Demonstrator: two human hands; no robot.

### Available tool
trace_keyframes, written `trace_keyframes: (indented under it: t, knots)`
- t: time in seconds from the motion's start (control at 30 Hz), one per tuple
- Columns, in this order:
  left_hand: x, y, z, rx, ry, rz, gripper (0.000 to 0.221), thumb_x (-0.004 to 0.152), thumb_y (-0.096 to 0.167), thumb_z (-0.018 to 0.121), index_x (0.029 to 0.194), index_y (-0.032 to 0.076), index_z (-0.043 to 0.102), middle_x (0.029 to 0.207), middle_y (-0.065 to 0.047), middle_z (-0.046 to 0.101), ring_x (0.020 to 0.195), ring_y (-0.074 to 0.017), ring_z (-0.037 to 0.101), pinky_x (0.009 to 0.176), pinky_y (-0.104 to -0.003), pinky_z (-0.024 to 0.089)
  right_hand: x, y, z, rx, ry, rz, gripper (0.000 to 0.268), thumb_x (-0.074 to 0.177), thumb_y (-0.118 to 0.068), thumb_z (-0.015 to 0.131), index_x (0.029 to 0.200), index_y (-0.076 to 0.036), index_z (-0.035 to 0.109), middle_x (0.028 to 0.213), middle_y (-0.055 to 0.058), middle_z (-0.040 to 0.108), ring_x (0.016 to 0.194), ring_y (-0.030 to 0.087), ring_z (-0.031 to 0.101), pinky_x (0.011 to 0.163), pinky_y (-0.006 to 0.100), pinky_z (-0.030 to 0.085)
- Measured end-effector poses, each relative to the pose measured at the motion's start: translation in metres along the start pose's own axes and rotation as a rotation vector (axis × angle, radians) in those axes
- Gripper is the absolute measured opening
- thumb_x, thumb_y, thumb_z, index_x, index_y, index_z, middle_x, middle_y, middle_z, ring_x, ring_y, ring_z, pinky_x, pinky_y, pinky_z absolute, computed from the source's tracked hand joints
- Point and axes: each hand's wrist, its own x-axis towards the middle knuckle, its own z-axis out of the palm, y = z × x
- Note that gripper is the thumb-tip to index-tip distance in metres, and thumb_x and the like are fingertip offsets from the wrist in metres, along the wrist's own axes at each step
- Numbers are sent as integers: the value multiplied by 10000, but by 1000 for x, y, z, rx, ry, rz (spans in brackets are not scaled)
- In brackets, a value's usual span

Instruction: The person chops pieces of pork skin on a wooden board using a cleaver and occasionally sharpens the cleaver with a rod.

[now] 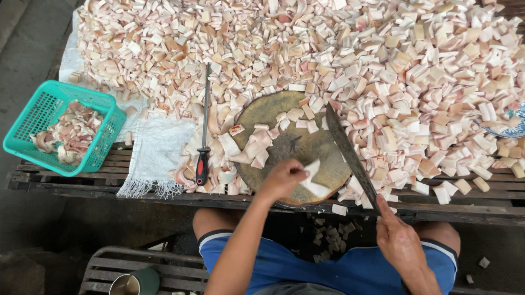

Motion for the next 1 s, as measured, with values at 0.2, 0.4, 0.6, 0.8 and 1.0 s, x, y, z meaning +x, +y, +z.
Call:
trace_keyframes:
  t: [0.2, 0.4, 0.6, 0.8, 1.0]
  knots:
    - [16, -52, 24, -344, 206, -31, 210, 981, 181, 735, 1069, 3, 665, 905, -94, 688, 780, -190, 641, 714, -350, 527, -12, -7, 1, 109, -65, 50, 672, 876, -63, 597, 1518, -213, 464, 846, 267, 716, 764, 458, 699, 703, 528, 546]
    - [-23, -26, -7, 97, 516, 100, 393, 883, 118, 717, 1246, 21, 604, 1038, -193, 646, 901, -329, 601, 808, -466, 504, -10, -10, 3, 109, -83, 54, 655, 891, -82, 603, 1516, -223, 466, 842, 291, 698, 760, 470, 688, 693, 530, 539]
    - [-44, 20, 8, 766, 165, 449, 457, 787, 178, 746, 1230, 79, 692, 1237, -118, 661, 1105, -370, 607, 920, -516, 485, -13, -11, 4, 129, -98, 87, 621, 902, -93, 598, 1503, -205, 488, 829, 286, 703, 764, 464, 697, 692, 523, 540]
    - [-48, 28, 33, 445, 145, 50, 203, 878, 232, 745, 993, 65, 730, 982, -159, 742, 894, -378, 715, 780, -475, 557, -11, -30, -9, 208, -121, 175, 631, 899, -79, 592, 1510, -197, 491, 781, 276, 694, 669, 405, 713, 687, 457, 566]
    - [-65, 33, 53, 306, 243, -78, 207, 834, 226, 751, 935, 49, 716, 850, -156, 756, 835, -367, 730, 755, -468, 570, -25, -46, -36, 201, 206, -149, 605, 919, -26, 617, 1499, -130, 479, 1022, 273, 717, 730, 298, 746, 610, 392, 580]
